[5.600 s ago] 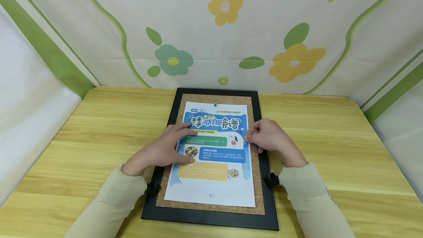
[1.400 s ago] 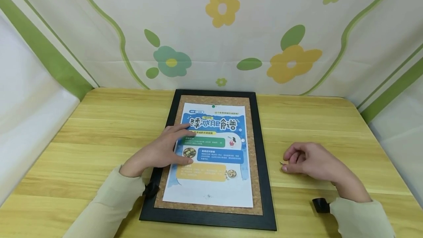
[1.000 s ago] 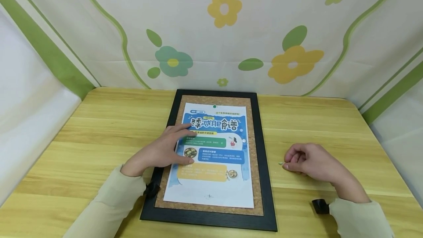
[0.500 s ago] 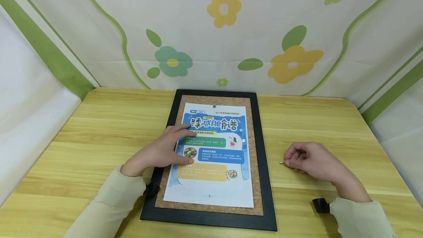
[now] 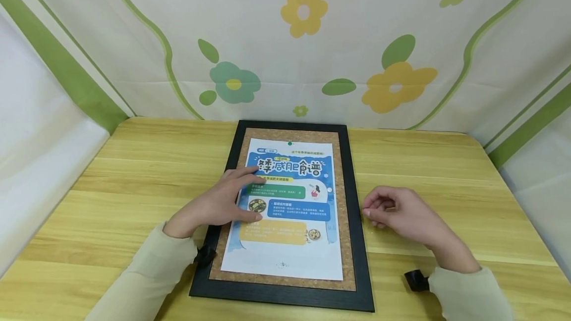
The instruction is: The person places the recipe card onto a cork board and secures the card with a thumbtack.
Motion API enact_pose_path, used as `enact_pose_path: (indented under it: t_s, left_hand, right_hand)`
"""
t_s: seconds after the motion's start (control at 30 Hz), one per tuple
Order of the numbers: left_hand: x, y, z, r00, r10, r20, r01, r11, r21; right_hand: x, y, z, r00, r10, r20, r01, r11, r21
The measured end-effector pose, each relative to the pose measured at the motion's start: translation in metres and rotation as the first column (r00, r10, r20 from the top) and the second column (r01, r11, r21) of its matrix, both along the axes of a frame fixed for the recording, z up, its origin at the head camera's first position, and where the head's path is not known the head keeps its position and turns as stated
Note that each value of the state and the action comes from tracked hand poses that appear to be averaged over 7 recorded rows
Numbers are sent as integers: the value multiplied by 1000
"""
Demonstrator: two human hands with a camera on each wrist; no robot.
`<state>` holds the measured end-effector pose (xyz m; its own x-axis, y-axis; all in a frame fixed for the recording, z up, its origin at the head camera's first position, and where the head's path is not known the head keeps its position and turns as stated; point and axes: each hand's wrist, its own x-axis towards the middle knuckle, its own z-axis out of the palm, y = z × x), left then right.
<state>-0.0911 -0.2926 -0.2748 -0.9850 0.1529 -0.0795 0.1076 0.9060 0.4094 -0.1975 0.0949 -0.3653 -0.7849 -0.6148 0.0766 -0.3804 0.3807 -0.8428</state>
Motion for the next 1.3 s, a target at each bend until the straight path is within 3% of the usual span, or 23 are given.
enact_pose_path:
  t_s: [0.33, 0.87, 1.3]
  left_hand:
    - [1, 0, 0, 1000, -7, 0, 7, 1000, 4]
    - [1, 0, 0, 1000, -13, -10, 13, 1000, -5]
    - [-1, 1, -1, 1000, 1, -10, -1, 1000, -11]
  right_hand:
    - [14, -45, 11, 986, 164, 34, -160, 983, -91]
    - [32, -97, 42, 948, 308, -83, -311, 950, -27]
    - [39, -126, 43, 900, 437, 14, -435, 899, -56]
